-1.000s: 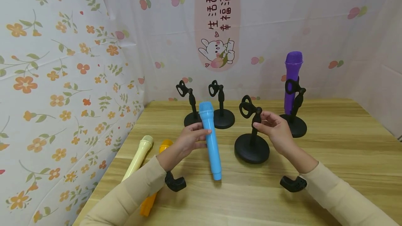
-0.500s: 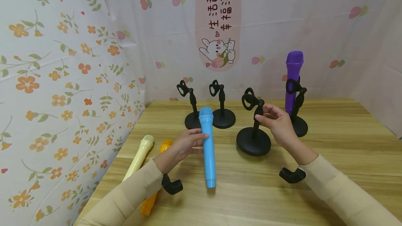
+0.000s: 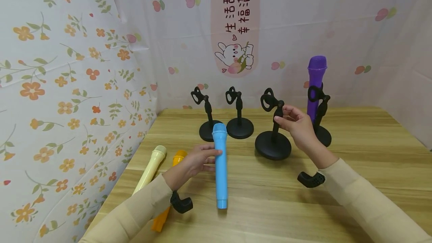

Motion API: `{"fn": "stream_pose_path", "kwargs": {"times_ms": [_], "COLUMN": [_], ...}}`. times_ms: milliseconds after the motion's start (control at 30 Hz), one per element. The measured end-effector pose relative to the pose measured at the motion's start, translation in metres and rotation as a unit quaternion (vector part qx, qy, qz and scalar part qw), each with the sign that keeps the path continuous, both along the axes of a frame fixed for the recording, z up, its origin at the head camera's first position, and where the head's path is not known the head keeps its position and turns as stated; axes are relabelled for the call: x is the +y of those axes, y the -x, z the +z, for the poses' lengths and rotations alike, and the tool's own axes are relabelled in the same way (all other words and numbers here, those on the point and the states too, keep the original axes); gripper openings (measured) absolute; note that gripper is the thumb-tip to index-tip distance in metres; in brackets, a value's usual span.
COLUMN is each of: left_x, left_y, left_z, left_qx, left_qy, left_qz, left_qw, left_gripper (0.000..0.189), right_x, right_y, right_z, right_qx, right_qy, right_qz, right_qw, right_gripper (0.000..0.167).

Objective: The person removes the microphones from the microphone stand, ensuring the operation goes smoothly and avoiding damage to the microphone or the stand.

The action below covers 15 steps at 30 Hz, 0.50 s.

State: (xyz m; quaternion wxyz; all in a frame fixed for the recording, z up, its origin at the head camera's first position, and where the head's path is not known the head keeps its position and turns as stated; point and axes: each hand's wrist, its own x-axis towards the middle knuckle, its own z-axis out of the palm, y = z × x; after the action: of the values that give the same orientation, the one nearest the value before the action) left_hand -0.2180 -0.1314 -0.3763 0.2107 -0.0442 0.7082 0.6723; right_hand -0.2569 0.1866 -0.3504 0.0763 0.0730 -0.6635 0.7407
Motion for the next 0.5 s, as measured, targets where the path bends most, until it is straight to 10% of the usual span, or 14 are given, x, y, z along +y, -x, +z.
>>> {"fn": "stream_pose_path", "kwargs": {"times_ms": [500], "left_x": [-0.008], "left_y": [-0.007], "left_z": [-0.007], "left_qx": [-0.017], "left_qy": [0.035], "left_qz": [0.009], "left_qw": [0.9992], "left_gripper": [0.043], "right_x": [-0.002], "right_y": [0.025], "right_z": [0.006], "right_qx": [0.028], "right_qy": [0.027], "right_qz": [0.006], "right_qw": [0.9992], "right_gripper": [0.025]}}
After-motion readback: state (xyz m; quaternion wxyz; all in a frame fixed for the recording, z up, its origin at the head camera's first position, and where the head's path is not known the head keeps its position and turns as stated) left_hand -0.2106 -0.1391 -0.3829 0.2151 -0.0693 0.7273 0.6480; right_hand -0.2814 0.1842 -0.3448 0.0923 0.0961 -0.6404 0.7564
